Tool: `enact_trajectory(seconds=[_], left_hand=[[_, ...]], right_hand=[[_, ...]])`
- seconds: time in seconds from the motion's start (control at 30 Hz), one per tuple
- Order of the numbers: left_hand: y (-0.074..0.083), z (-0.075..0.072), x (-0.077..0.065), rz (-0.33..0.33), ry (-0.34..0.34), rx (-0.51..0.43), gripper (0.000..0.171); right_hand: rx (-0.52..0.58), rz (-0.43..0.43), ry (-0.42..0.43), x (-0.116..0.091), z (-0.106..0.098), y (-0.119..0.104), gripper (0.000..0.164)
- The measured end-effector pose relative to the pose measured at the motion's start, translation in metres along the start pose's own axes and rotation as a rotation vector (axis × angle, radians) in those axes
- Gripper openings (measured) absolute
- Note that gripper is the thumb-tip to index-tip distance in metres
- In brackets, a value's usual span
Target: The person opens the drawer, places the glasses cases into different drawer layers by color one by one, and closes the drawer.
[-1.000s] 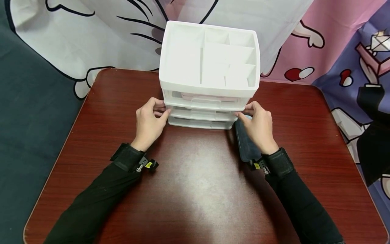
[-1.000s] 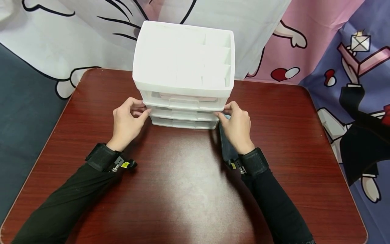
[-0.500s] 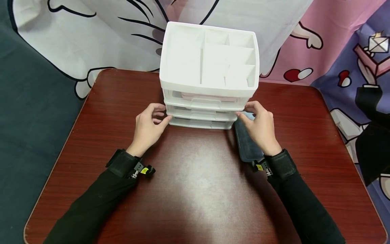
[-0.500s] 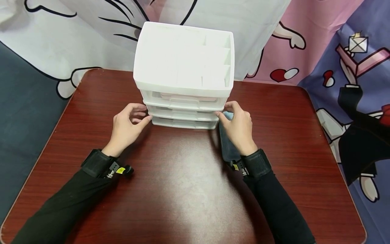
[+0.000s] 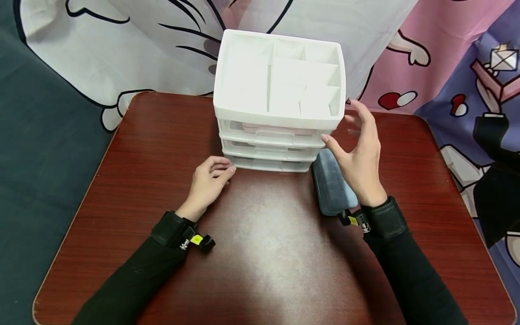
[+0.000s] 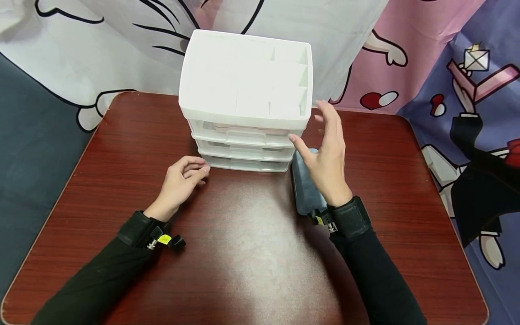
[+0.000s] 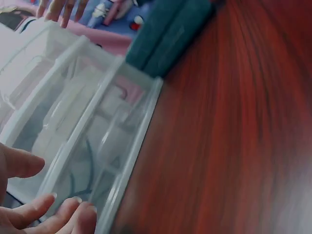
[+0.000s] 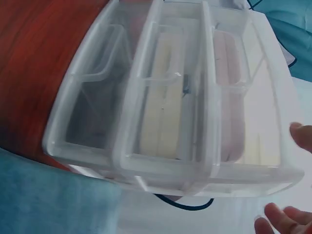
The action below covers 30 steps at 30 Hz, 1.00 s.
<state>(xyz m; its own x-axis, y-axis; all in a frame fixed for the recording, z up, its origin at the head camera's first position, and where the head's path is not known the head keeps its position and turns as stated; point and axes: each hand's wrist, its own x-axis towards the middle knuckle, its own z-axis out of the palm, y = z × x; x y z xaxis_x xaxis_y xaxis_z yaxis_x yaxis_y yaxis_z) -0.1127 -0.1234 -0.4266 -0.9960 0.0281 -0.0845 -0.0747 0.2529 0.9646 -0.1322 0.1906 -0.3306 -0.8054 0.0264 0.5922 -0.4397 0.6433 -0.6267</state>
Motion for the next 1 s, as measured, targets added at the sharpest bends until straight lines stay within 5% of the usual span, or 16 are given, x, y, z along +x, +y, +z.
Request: enact_trajectory(seconds=[0.17,0.4,0.77,1.0], left_hand=[[-0.001,0.017,-0.002,-0.166,-0.166,-0.353,0.037],[-0.002,0.038,-0.004,-0.274,-0.303,-0.627,0.045],[-0.006,0.069,0.006,-0.34,-0.253,-0.888,0.054],[-0.008,0.085,0.008,-0.313,-0.226,-1.013,0.04]], right_hand=[[-0.007,-0.089,-0.063,0.004,-0.002,-0.004,0.071],[-0.005,-0.099,-0.119,0.006,0.002,-0.005,0.052],[0.03,-0.087,-0.123,0.009,0.003,-0.003,0.042],[0.022,-0.035,-0.113,0.007,0.006,-0.003,0.039]])
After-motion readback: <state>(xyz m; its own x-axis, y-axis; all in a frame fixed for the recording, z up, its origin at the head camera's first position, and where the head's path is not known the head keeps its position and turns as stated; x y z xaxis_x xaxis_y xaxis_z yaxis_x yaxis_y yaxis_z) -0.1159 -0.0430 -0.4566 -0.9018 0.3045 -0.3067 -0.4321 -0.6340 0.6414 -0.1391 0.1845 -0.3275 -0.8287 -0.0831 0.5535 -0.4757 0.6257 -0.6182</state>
